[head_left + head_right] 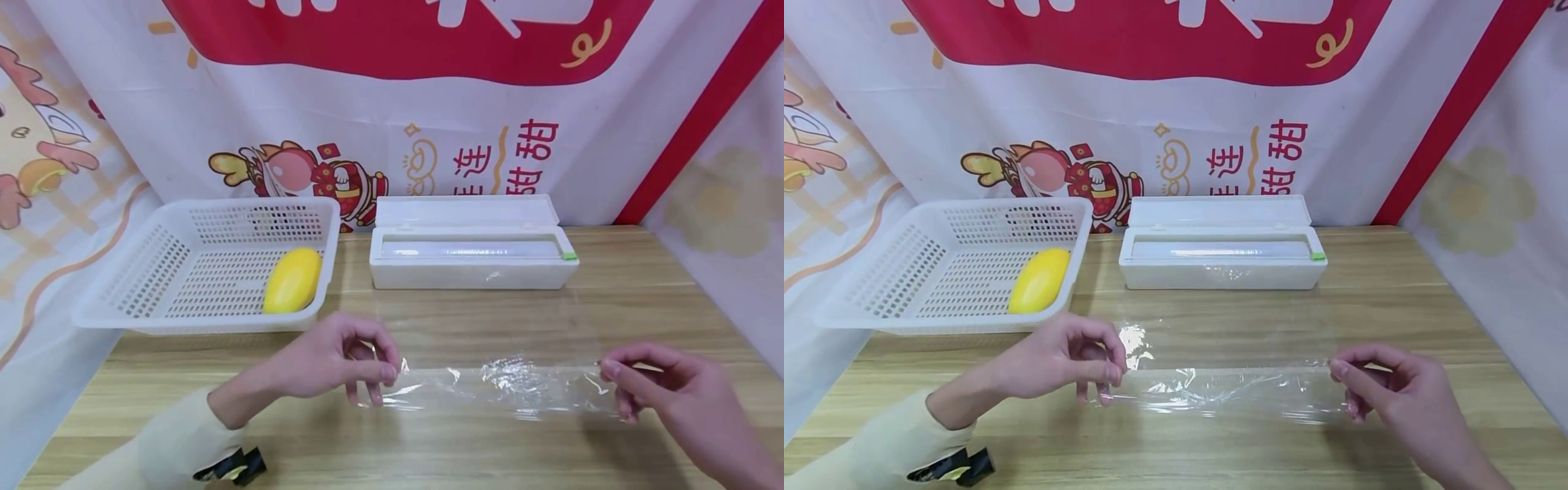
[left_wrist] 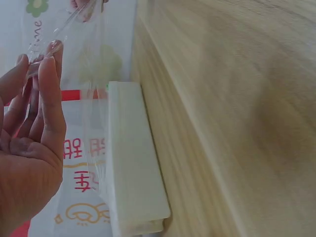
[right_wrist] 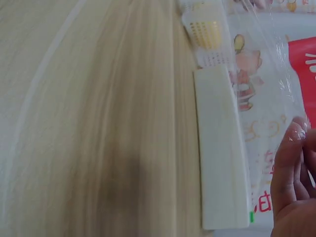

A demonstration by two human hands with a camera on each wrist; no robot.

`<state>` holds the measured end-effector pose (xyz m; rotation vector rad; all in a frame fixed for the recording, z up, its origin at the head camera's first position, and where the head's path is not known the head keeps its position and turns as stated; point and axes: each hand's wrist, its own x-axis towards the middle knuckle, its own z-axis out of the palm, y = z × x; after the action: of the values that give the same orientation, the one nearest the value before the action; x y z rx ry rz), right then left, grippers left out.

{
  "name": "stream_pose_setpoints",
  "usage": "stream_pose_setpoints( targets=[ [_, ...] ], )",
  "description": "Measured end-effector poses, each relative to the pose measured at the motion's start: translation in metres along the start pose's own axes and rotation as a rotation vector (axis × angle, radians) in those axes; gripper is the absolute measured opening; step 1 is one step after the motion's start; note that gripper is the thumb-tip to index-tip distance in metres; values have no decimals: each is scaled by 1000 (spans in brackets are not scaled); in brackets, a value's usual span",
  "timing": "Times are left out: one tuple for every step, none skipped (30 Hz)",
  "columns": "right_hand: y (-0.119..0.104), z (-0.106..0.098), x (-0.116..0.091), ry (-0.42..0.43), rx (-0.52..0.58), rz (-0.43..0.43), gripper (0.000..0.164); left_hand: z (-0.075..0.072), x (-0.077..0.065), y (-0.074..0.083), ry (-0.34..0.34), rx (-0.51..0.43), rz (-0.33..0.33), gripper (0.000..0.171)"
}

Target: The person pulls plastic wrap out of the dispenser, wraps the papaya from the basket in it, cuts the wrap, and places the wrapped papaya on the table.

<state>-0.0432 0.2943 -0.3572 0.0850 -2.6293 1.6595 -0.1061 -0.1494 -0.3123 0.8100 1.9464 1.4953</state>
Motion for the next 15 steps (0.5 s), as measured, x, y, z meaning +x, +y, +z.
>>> stream_pose_setpoints(
  targets=[
    [3,0,0,-21,-28,-5,10,0,-1,-3,-17,14,1,10],
    [7,-1,-1,-43,-55,-8,11,1,-1,-6,-33,25,12,10],
    [11,-2,-1,-75,-86,-20,10,1,-1,-9,-50,41,24,9],
    [15,-3,-2,-112,-103,-50,11,1,-1,-12,-68,55,38,9],
    [20,-4,-2,-156,-105,-89,12,1,-1,-15,-88,70,54,9],
    [25,-5,-2,-202,-102,-159,16,1,-1,-18,-109,83,68,10],
    [30,-5,-2,-248,-90,-213,20,1,-2,-21,-126,103,76,10],
    [34,-6,-2,-296,-77,-254,24,2,-2,-24,-144,120,82,11],
    [38,-7,-2,-347,-63,-286,27,2,-2,-27,-161,144,85,11],
    [42,-8,-2,-395,-50,-309,29,2,-2,-29,-178,166,83,11],
    [46,-9,-1,-442,-37,-335,32,3,-3,-31,-193,188,80,11],
    [48,-10,0,-491,-22,-349,33,4,-3,-33,-207,214,73,11],
    [51,-10,1,-533,-6,-358,34,5,-3,-34,-221,242,65,10],
    [53,-10,1,-579,18,-374,36,6,-3,-35,-238,271,60,10],
    [55,-10,2,-630,48,-379,36,8,-3,-36,-253,303,57,9]
  ],
)
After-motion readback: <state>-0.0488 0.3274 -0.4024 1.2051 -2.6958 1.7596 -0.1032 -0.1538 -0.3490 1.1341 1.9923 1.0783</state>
